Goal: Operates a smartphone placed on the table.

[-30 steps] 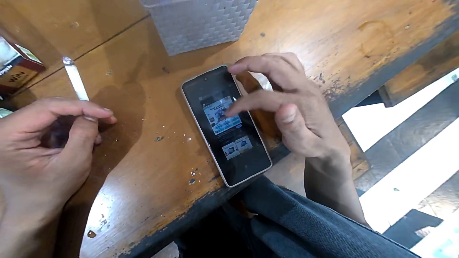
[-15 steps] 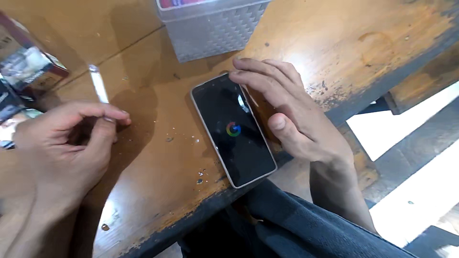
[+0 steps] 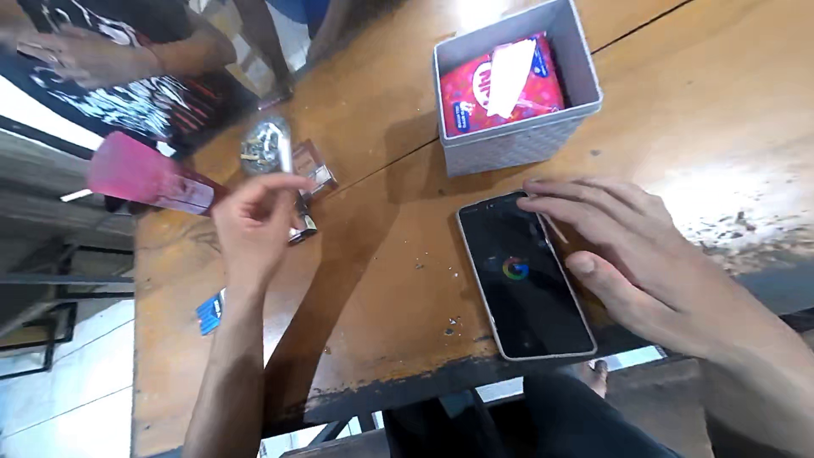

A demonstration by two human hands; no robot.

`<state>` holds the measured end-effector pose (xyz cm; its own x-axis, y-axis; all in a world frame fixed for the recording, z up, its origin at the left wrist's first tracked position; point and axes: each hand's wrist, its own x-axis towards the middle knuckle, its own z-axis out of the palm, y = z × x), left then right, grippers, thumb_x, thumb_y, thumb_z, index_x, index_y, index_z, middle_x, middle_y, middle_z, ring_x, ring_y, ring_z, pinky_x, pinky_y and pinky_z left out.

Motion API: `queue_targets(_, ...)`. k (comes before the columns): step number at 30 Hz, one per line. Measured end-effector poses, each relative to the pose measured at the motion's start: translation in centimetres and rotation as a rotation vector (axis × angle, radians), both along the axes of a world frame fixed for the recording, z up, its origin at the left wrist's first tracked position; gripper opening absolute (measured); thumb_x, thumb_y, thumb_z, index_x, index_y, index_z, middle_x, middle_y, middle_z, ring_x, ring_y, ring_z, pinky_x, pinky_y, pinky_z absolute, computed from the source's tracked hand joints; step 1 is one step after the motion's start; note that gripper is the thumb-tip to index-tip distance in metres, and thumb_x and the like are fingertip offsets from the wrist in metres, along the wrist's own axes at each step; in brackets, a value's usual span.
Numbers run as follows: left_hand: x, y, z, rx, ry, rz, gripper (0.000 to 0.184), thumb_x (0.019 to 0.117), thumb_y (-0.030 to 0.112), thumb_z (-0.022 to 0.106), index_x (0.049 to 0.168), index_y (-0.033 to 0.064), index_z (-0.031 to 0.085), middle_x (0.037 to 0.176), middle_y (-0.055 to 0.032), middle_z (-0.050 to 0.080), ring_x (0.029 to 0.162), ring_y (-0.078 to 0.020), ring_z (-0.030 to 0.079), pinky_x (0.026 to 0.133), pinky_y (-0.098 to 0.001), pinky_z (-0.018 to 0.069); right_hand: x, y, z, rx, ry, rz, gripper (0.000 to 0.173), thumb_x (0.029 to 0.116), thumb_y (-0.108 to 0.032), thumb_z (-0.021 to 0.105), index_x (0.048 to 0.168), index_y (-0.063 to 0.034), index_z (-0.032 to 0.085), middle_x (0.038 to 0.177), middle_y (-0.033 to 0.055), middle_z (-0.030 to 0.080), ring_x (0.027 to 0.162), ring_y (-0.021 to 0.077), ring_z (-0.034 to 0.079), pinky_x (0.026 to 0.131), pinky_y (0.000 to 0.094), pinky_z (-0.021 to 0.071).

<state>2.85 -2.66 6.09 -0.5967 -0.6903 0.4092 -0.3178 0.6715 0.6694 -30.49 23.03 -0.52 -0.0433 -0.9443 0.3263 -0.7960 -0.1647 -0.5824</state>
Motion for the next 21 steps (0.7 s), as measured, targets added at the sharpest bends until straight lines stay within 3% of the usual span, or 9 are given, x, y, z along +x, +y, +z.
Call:
queue_targets(4, 4.0, -3.7, 3.0, -0.129, -0.154, 0.287, 0.019, 0.0999, 0.016, 0.063, 0.114, 0.0061, 0.07, 0.105, -0.0037, 0.075, 0.07, -0.0064, 0.067, 0.06, -0.0265, 0.0567, 0.0, 0.2, -0.2, -0.007, -0.001, -0.018, 0.064, 0.1038, -0.062, 0.025, 0.147, -0.0246, 0.055, 0.155, -0.0007, 0.049, 0.147, 0.0267, 0.04, 0.118, 0.0598, 0.0301)
queue_targets(7, 5.1, -4.7, 3.1, -0.06, -0.349, 0.481, 0.025, 0.094, 0.021, 0.073, 0.109, 0.002, 0.069, 0.098, -0.0134, 0.074, 0.077, -0.0226, 0.071, 0.071, -0.0473, 0.0603, -0.1, 0.2, -0.3, -0.011, 0.0, -0.018, 0.064, 0.1036, -0.062, 0.025, 0.147, -0.0261, 0.055, 0.155, -0.0021, 0.049, 0.147, 0.0263, 0.039, 0.117, 0.0603, 0.031)
queue_targets(10, 5.0, -5.7, 2.2, -0.017, -0.523, 0.562, 0.026, 0.0912, 0.022, 0.076, 0.106, 0.0016, 0.069, 0.093, -0.0177, 0.073, 0.078, -0.0332, 0.071, 0.074, -0.06, 0.0564, -0.1, 0.1, -0.4, -0.017, -0.015, -0.021, 0.064, 0.1036, -0.062, 0.025, 0.147, -0.0266, 0.055, 0.155, -0.0025, 0.049, 0.147, 0.0262, 0.039, 0.117, 0.0602, 0.0315)
queue_targets(12, 4.6, -6.1, 1.5, -0.021, -0.58, 0.598, 0.024, 0.0902, 0.021, 0.076, 0.103, 0.0018, 0.07, 0.093, -0.0192, 0.072, 0.087, -0.0377, 0.069, 0.08, -0.0657, 0.0522, -0.1, 0.1, -0.4, -0.018, -0.02, -0.019, 0.065, 0.1035, -0.063, 0.025, 0.147, -0.0257, 0.055, 0.155, -0.0015, 0.049, 0.147, 0.027, 0.039, 0.116, 0.0606, 0.0313)
queue_targets(16, 4.3, -7.2, 0.5, -0.023, -0.587, 0.558, 0.023, 0.0902, 0.023, 0.076, 0.099, 0.003, 0.07, 0.09, -0.017, 0.072, 0.086, -0.0367, 0.069, 0.08, -0.0657, 0.0512, -0.3, 0.1, -0.5, -0.031, -0.02, -0.007, 0.064, 0.1041, -0.061, 0.026, 0.146, -0.0238, 0.057, 0.155, -0.0006, 0.049, 0.147, 0.0272, 0.039, 0.117, 0.0594, 0.032)
queue_targets(18, 4.1, -7.7, 0.1, -0.022, -0.574, 0.544, 0.024, 0.0914, 0.024, 0.075, 0.105, 0.0045, 0.071, 0.093, -0.0164, 0.074, 0.088, -0.0366, 0.07, 0.081, -0.0661, 0.0514, -0.3, 0.2, -0.5, -0.029, -0.019, -0.006, 0.063, 0.1043, -0.06, 0.026, 0.145, -0.0237, 0.057, 0.155, -0.0003, 0.049, 0.147, 0.0274, 0.04, 0.117, 0.0594, 0.0317)
queue_targets(21, 3.9, -8.2, -0.3, -0.004, -0.592, 0.549, 0.043, 0.0942, 0.025, 0.071, 0.135, 0.0147, 0.064, 0.111, -0.0151, 0.075, 0.102, -0.0385, 0.072, 0.091, -0.0688, 0.051, -0.3, 0.4, -0.5, -0.018, -0.02, -0.018, 0.062, 0.1039, -0.061, 0.026, 0.145, -0.0258, 0.057, 0.154, -0.0014, 0.05, 0.146, 0.0262, 0.04, 0.117, 0.0599, 0.0318)
